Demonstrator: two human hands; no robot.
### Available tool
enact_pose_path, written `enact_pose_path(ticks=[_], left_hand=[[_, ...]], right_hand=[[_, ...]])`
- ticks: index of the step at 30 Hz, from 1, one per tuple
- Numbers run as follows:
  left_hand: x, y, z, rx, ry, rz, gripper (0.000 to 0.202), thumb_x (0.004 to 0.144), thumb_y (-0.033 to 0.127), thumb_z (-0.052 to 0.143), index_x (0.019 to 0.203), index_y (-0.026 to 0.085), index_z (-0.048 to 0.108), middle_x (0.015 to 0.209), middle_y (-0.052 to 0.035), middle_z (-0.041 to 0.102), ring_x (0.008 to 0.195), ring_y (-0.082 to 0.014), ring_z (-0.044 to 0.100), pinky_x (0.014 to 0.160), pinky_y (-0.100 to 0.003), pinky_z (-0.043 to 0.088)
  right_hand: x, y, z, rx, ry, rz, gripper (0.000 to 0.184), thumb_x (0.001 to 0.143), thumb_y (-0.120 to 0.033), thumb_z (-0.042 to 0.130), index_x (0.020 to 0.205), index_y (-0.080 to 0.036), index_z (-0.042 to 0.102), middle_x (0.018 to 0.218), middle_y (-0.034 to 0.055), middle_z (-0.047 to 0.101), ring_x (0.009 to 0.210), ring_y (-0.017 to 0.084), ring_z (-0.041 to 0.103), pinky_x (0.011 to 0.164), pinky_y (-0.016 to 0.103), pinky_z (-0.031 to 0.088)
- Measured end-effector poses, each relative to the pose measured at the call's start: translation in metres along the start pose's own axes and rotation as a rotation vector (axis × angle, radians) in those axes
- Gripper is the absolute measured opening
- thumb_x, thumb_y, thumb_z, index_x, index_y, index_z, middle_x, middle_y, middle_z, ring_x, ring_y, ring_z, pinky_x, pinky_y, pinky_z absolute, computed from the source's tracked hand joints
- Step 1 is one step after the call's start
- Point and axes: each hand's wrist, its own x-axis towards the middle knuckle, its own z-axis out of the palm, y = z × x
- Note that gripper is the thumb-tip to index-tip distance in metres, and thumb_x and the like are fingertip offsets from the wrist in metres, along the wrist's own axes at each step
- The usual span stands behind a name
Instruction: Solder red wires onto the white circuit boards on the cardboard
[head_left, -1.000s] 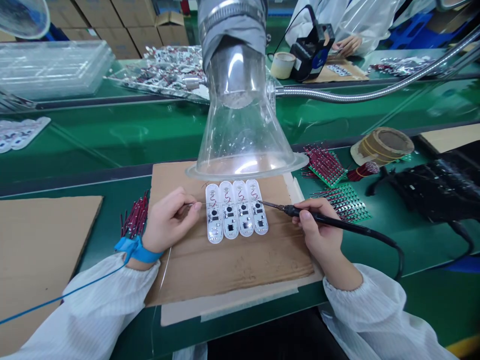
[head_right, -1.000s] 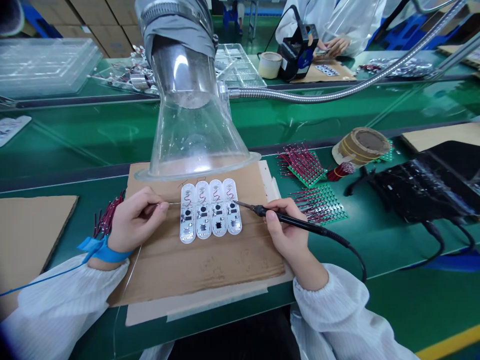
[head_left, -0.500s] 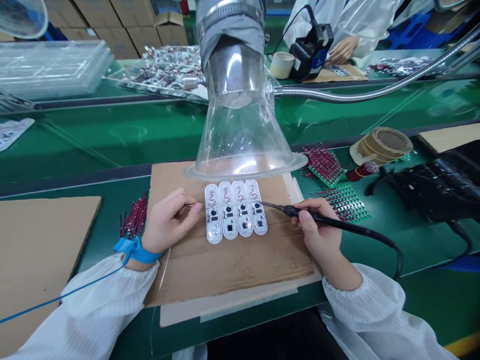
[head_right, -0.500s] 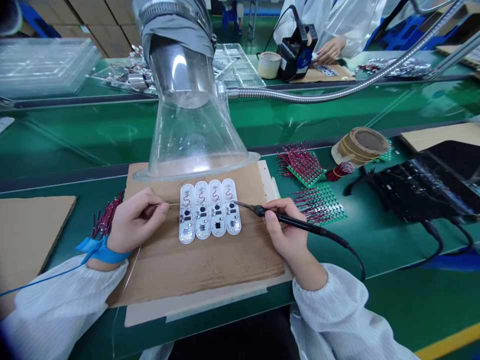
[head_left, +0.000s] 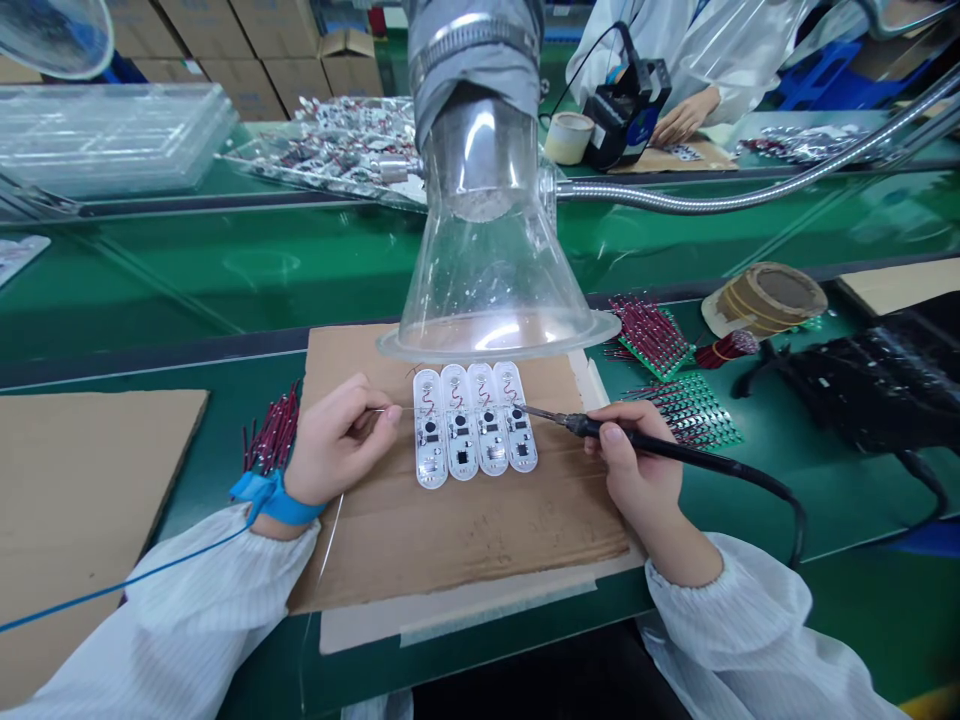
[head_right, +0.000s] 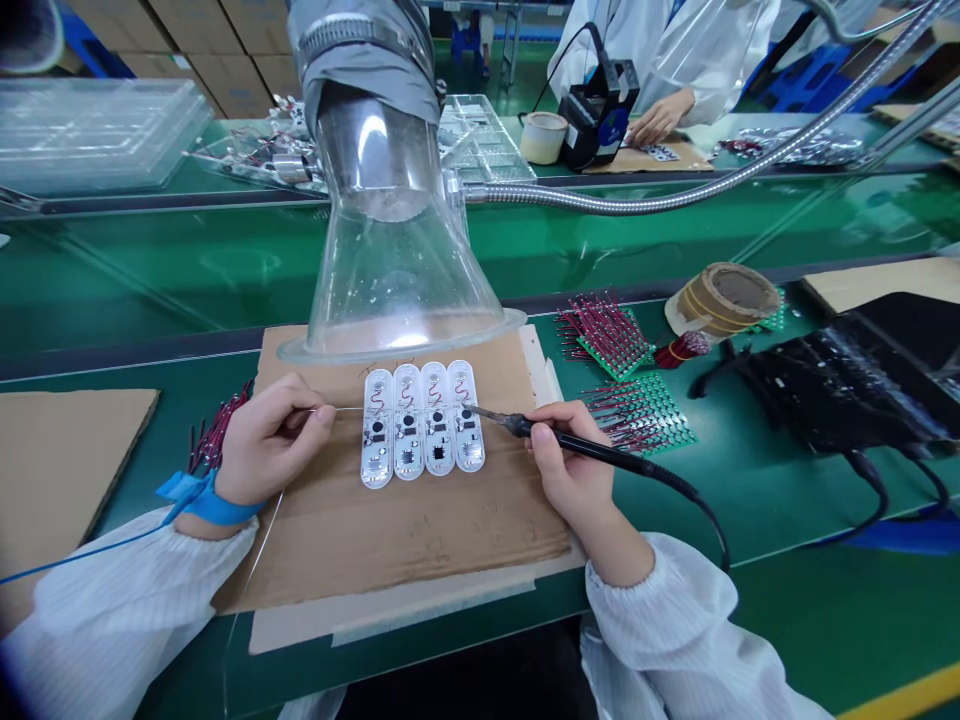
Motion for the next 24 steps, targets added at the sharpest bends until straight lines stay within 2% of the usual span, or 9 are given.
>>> enact_pose_path(ticks=[8,19,24], left_hand=[[0.0,0.0,0.001,0.018,-0.021,-0.016,0.019,0.1,0.007,0.064,0.089,0.022,0.061,0.07,0.0069,0.042,0.058,-0.0104,0.044,0.054,-0.026,0.035],[-0.001,-0.002,0.003,-0.002,-0.038,-0.019,0.018,0.1,0.009,0.064,0.088,0.022,0.061,0.07,0.0066,0.042,0.058,-0.0108,0.044,0.054,-0.026,0.034],[0.0,-0.002,0.003,0.008,0.018,-0.019,0.018,0.099,0.008,0.064,0.088,0.022,0.062,0.07,0.006,0.045,0.059,-0.0113,0.044,0.055,-0.026,0.035]], right_hand=[[0.0,0.005,-0.002,-0.075,-0.068,-0.024,0.017,0.109,-0.043,0.072,0.108,-0.026,0.074,0.084,0.0004,0.076,0.066,0.016,0.07,0.062,0.029,0.057],[-0.003,0.01,-0.006,-0.131,-0.087,-0.036,0.016,0.109,-0.042,0.072,0.111,-0.027,0.074,0.087,0.0007,0.077,0.069,0.018,0.071,0.064,0.031,0.056],[-0.003,0.007,-0.005,-0.145,-0.066,-0.052,0.018,0.108,-0.045,0.073,0.108,-0.027,0.075,0.086,0.0016,0.076,0.069,0.019,0.071,0.063,0.033,0.056]])
